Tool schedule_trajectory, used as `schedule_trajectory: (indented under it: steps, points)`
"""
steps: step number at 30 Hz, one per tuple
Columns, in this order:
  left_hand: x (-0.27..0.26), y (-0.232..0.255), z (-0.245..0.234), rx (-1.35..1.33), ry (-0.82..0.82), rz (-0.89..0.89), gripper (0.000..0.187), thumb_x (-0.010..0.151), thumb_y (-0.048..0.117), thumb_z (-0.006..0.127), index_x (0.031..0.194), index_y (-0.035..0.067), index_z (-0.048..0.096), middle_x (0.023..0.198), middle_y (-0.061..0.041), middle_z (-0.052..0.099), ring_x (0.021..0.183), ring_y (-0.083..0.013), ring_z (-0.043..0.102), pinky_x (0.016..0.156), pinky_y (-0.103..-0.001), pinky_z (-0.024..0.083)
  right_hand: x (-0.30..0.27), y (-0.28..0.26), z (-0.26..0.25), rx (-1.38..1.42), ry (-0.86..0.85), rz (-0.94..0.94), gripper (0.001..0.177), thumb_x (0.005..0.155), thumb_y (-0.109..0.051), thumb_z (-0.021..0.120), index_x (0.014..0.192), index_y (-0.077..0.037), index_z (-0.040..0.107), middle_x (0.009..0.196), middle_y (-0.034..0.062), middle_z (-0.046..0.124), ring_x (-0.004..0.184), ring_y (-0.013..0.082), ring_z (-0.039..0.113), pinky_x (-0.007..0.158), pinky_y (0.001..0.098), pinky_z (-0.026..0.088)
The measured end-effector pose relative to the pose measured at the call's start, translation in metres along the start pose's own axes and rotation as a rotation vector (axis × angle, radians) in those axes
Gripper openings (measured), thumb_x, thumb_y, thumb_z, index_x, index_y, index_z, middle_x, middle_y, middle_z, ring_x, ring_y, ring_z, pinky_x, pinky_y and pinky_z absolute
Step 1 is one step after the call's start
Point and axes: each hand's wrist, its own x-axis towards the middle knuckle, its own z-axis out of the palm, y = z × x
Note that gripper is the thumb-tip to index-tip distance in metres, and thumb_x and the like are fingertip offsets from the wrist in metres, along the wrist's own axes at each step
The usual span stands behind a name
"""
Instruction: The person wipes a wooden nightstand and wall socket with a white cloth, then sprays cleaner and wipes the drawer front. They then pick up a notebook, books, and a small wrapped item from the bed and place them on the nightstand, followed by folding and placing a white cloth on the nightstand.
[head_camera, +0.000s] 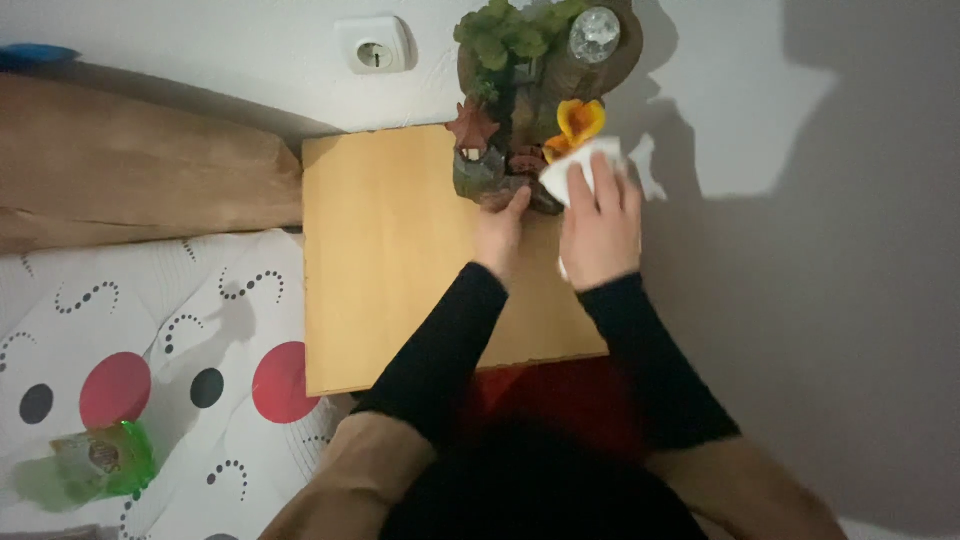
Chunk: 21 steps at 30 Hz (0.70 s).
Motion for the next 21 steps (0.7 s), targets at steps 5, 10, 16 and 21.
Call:
schedule_trajectory:
  steps: [5, 10, 16, 21]
  points:
    - [-0.009, -0.04, -0.09, 0.064, 0.161, 0.079, 0.051, 0.09, 0.04, 0.075, 0.124, 0.003, 0.068, 0.109, -0.017, 0.071, 0.1, -0.028, 0.071, 0.082, -0.043, 0.06, -0.033, -0.028, 0.011, 0.069, -0.08, -0.098, 0.039, 0.106, -0.014, 0.05, 0.143, -0.006, 0.057, 0.147, 0.021, 0.049, 0.13, 0.0434, 0.048, 0.107, 0.0531, 0.042]
    - [-0.017, -0.055, -0.158, 0.124, 0.251, 0.259, 0.028, 0.097, 0.031, 0.065, 0.111, 0.006, 0.067, 0.086, -0.005, 0.065, 0.078, -0.0175, 0.065, 0.071, -0.033, 0.055, -0.023, -0.036, 0.092, 0.028, -0.331, -0.188, 0.045, 0.111, -0.014, 0.043, 0.155, -0.023, 0.042, 0.166, 0.0045, 0.033, 0.152, 0.0326, 0.026, 0.108, 0.0531, 0.031]
    - [-0.035, -0.051, -0.167, 0.256, 0.251, 0.381, 0.02, 0.097, 0.024, 0.067, 0.111, 0.009, 0.068, 0.089, -0.008, 0.073, 0.083, -0.0187, 0.071, 0.076, -0.033, 0.056, -0.114, 0.004, 0.114, -0.105, -0.313, -0.144, 0.026, 0.106, -0.02, 0.051, 0.129, -0.014, 0.061, 0.154, 0.0072, 0.048, 0.131, 0.0365, 0.051, 0.101, 0.0508, 0.044]
    - [-0.041, -0.046, -0.159, 0.334, 0.269, 0.459, 0.018, 0.1, 0.02, 0.065, 0.112, 0.006, 0.067, 0.107, -0.015, 0.067, 0.105, -0.0321, 0.069, 0.09, -0.042, 0.055, -0.046, -0.016, 0.05, -0.028, -0.196, -0.084, 0.051, 0.102, -0.022, 0.057, 0.153, -0.019, 0.05, 0.153, 0.0069, 0.049, 0.141, 0.0383, 0.042, 0.107, 0.0506, 0.042]
